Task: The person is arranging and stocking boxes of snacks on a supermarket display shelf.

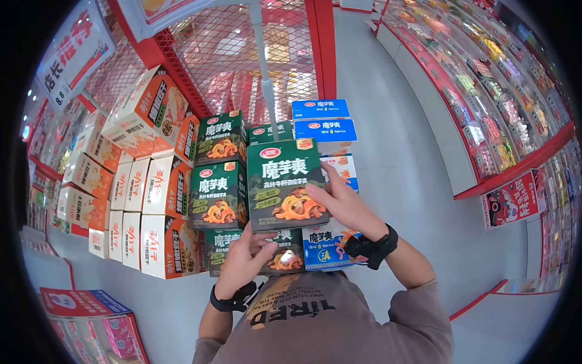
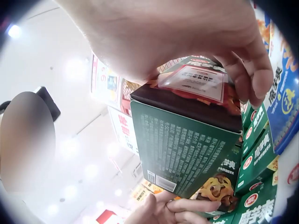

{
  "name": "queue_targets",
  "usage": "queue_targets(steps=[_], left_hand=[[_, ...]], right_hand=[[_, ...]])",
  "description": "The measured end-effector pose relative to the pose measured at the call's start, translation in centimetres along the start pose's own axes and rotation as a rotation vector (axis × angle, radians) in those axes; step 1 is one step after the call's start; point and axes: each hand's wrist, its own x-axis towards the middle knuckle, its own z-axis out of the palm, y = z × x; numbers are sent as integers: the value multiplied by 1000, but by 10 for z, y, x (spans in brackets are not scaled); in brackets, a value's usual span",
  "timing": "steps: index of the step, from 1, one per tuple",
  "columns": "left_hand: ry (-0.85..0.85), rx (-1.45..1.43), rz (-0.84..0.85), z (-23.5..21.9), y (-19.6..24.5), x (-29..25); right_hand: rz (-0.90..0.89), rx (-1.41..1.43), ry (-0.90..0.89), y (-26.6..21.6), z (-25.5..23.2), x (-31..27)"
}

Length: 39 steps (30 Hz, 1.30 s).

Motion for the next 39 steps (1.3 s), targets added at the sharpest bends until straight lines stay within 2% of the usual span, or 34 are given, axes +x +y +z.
queue_targets(steps=[1, 3, 6, 7, 10, 12, 13, 16, 20, 23, 26, 27, 30, 31, 34, 35, 36, 39], left_hand=[[23, 77, 2, -5, -6, 2], [33, 211, -44, -12, -4, 0], [191, 105, 46, -10, 5, -5], [192, 170, 80, -11, 6, -4], [139, 175, 0, -7, -1, -1], [104, 92, -71, -5, -10, 2], [86, 50, -107, -5, -14, 4], [99, 51, -72, -4, -20, 5], [111, 85, -22, -4, -21, 7], [202, 203, 32, -2, -24, 13], [170, 173, -107, -3, 6, 3], [164, 176, -63, -1, 16, 0], [-15, 266, 106, 0, 8, 4], [-15, 247, 30, 3, 15, 7], [21, 437, 103, 12, -2, 19], [30, 434, 67, 15, 0, 21], [40, 483, 70, 16, -2, 24], [69, 640, 17, 20, 13, 27]], right_hand=[[3, -68, -14, -2, 4, 9], [-3, -24, -23, 1, 17, 24], [-11, 106, -46, 17, 34, 46], [8, 131, -48, 19, 38, 48], [-5, -35, -77, 25, 34, 48], [134, -87, -196, -16, 20, 29], [75, -211, -180, -5, 22, 30], [92, -145, -196, -3, 22, 27], [-82, -118, -67, 14, 32, 31], [-78, -160, -73, 1, 32, 31], [-118, -701, -80, -4, 29, 34], [-162, -741, -113, -4, 28, 32], [-204, -587, -104, -3, 29, 25], [-168, -519, -114, 1, 29, 26], [-186, -579, -118, -3, 25, 24], [-197, -548, -115, 2, 25, 22], [-137, -520, -177, -7, 19, 15], [-186, -380, -279, 17, 5, -1]])
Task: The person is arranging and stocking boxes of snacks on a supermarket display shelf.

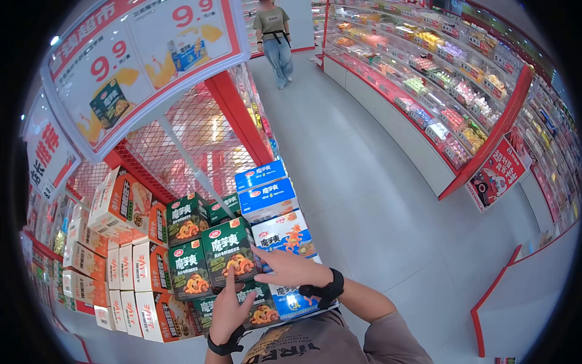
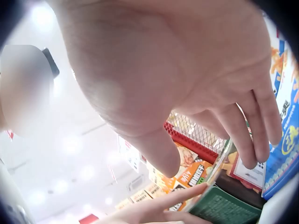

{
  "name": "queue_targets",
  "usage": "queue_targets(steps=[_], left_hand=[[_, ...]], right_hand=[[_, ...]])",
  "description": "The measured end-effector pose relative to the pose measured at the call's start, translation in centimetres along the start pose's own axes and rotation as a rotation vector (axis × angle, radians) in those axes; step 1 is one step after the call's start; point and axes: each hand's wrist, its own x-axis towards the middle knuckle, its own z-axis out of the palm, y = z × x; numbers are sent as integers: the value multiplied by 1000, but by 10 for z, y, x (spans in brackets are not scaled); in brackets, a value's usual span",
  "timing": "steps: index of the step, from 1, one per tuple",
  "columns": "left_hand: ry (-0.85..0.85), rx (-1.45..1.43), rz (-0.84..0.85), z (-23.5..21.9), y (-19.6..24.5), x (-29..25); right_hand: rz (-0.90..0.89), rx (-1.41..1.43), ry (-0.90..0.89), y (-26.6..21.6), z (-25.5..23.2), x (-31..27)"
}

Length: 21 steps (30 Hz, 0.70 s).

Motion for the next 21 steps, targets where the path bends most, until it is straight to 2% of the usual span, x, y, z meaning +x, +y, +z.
queue_targets(steps=[2, 5, 9, 10, 13, 17, 18, 20, 21], left_hand=[[0, 66, -51, 0, 8, 5], [79, 48, -147, 10, 13, 13], [144, 38, -230, 24, 19, 16], [146, 134, -218, 27, 16, 17], [187, 177, -218, 29, 23, 17], [179, 121, -158, 31, 18, 14], [197, 75, -114, 35, 13, 12], [213, 92, -76, 44, 8, 7], [180, 13, -91, 42, 14, 4]], right_hand=[[-70, 73, 10, 5, -11, -22], [-46, 170, -16, 16, -23, -44], [-198, 133, 43, 55, 5, -44], [-267, 105, 63, 59, 7, -45], [-329, 71, 29, 70, 11, -42], [-542, 14, 77, 92, 18, -44], [-528, 30, 97, 91, 18, -51], [-557, -223, 206, 88, 19, -70], [-469, -204, 321, 83, 17, -84]])
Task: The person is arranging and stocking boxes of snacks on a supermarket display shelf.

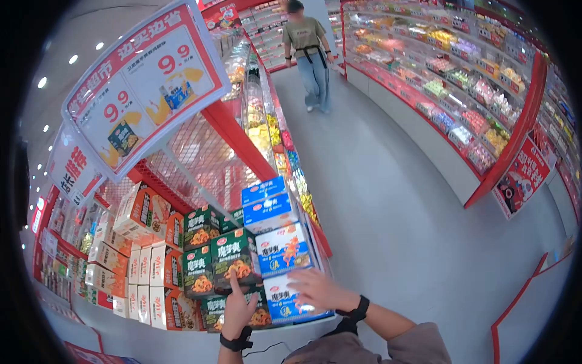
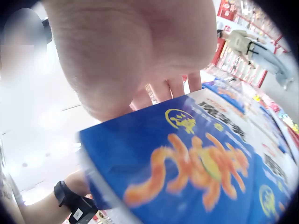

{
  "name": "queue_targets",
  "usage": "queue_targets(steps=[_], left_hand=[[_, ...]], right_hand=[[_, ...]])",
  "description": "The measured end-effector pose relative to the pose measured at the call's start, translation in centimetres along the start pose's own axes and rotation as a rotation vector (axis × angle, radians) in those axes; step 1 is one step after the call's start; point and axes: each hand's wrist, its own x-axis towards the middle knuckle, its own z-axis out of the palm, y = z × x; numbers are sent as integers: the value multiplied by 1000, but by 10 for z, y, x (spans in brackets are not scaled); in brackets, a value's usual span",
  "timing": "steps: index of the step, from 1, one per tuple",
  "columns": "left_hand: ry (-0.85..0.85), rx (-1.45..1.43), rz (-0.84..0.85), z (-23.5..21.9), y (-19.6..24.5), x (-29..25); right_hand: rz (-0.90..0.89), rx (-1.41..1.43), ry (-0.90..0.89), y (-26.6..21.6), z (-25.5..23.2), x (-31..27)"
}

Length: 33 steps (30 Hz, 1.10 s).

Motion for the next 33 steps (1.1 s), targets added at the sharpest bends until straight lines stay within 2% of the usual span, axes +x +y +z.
queue_targets(steps=[2, 3, 4, 6, 9, 11, 15, 18, 19, 22, 25, 33], left_hand=[[-48, -226, -31, -5, 0, -12], [-3, -254, 23, 0, -11, -19], [44, -286, 81, 6, -22, -22], [92, -497, 19, 16, -36, -24], [129, -480, 16, 15, -35, -16], [104, -489, 51, 14, -44, -8], [151, -470, 100, 19, -50, -1], [189, -446, 152, 22, -47, 5], [200, -418, 139, 21, -44, 6], [210, -299, 94, 24, -40, 1], [205, -135, 57, 25, -37, 2], [132, -86, 45, 19, -37, 4]], right_hand=[[225, -52, 186, -20, 7, -32], [346, -86, 269, -29, 11, -44], [433, 135, 318, -40, 18, -50], [597, 579, 401, -62, 32, -60], [579, 505, 453, -56, 68, -69], [542, 675, 509, -55, 78, -66], [576, 752, 559, -50, 84, -72], [523, 874, 581, -48, 87, -71], [550, 813, 579, -51, 85, -69], [558, 893, 581, -56, 83, -68], [613, 819, 554, -60, 79, -69], [636, 761, 510, -44, 81, -77]])
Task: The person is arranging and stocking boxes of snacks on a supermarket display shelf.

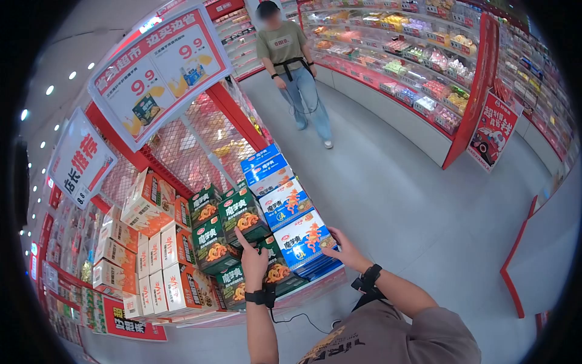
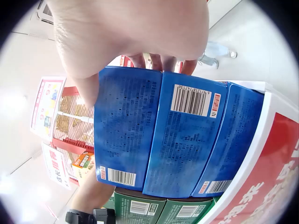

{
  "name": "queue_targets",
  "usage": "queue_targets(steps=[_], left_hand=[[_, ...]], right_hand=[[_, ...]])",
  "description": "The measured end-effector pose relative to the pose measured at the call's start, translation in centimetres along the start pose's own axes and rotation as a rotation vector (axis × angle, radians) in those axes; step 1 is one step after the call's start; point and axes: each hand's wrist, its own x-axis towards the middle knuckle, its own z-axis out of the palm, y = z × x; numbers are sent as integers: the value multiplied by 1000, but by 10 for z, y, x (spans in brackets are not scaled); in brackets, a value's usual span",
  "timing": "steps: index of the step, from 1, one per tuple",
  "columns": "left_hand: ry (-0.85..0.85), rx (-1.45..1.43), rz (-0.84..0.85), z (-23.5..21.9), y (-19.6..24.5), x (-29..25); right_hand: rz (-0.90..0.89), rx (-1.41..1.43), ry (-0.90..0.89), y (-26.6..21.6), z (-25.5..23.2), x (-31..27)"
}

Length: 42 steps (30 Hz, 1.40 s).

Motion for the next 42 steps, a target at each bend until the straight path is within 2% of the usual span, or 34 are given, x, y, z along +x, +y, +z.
queue_targets(steps=[2, 5, 6, 9, 11, 13, 16, 18, 19, 20, 23, 24, 26, 28, 31, 32, 35, 38, 39, 42], left_hand=[[-13, -5, -24, -2, 3, 0], [-66, -36, -80, -5, 4, 1], [-91, -57, -78, -9, 6, 0], [-233, -170, -75, -22, -1, 3], [-298, -200, -171, -35, 12, 1], [-224, -216, -234, -35, 22, -11], [-256, -170, -286, -47, 53, -31], [-373, -185, -223, -56, 64, -41], [-427, -192, -186, -59, 66, -43], [-385, -211, -43, -51, 64, -44], [-474, 50, 201, -24, 54, -35], [-471, 90, 200, -9, 46, -36], [-464, 198, 213, -7, 57, -33], [-485, 213, 202, -11, 57, -28], [-544, 174, 182, -19, 53, -16], [-587, 123, 104, -22, 58, -12], [-544, 112, 133, -21, 50, -11], [-554, -11, 80, -20, 44, -9], [-554, -68, 66, -19, 41, -9], [-526, -57, 204, -15, 40, -11]], right_hand=[[19, -100, -24, 9, -11, 7], [31, -233, -165, -2, -30, 22], [17, -81, -143, -17, -32, 27], [-10, 20, -47, -19, -56, 65], [28, 10, -57, -15, -72, 107], [79, 33, -25, -8, -73, 134], [82, 30, -112, -23, -71, 189], [70, -41, -152, -53, -59, 225], [9, -37, -145, -61, -52, 245], [-52, -30, -135, -69, -45, 264], [-48, -67, -172, -86, -32, 306], [-72, -99, -190, -82, -29, 321], [-98, -90, -215, -75, -22, 336], [-77, -26, -243, -69, -17, 336], [12, -135, -11, -77, -13, 321], [-12, -112, -50, -88, -14, 306], [1, -178, -38, -76, -29, 271], [240, -385, -140, -78, -34, 207], [258, -353, -161, -70, -35, 188], [283, -347, -300, -60, -36, 147]])
